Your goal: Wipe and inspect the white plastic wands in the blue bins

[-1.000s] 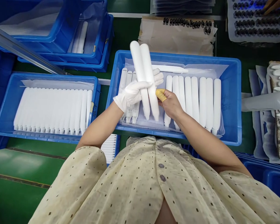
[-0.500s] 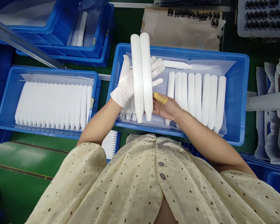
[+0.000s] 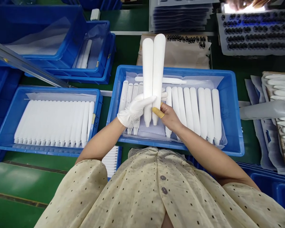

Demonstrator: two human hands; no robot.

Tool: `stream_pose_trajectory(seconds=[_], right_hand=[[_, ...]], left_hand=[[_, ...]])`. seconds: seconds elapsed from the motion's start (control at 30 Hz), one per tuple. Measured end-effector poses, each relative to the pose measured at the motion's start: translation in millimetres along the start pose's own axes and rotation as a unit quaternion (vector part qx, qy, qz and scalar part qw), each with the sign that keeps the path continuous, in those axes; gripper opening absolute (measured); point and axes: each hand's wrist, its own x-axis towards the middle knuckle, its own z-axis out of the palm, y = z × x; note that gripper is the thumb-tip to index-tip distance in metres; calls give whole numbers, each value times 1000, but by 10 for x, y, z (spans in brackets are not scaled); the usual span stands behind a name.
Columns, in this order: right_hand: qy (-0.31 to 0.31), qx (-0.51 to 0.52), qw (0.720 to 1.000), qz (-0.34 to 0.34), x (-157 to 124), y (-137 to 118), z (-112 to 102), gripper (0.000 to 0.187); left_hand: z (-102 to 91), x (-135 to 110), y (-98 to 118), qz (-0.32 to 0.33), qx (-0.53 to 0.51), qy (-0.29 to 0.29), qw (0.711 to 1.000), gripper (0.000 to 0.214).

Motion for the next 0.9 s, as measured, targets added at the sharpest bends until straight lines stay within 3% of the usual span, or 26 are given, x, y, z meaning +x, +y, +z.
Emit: stream_pose_trajectory(seconds=[0.1, 0.2, 0.3, 0.37, 0.53, 0.63, 0.73, 0.9], right_hand=[[63, 5, 995, -73, 29, -29, -29, 48], [87, 35, 989, -114, 57, -4, -28, 66], [79, 84, 989, -91, 75, 10, -55, 77], [81, 159, 982, -55, 87, -15, -91, 70], [53, 332, 940, 53, 130, -137, -140, 32], [50, 382, 918, 95, 138, -191, -118, 15], [47, 396, 910, 111, 132, -220, -97, 10], [35, 370, 924, 85, 130, -175, -116, 19]], left_hand=[[50, 3, -91, -21, -111, -15, 993, 56], [71, 51, -157, 7, -173, 39, 984, 57], [52, 99, -159, 37, -213, 129, 968, 59], [34, 106, -102, 10, -253, 174, 952, 54], [94, 55, 144, -100, -394, 117, 906, 33], [160, 39, 209, -130, -421, 118, 890, 21], [171, 51, 179, -119, -431, 115, 887, 21], [119, 82, 81, -106, -432, 116, 888, 21]])
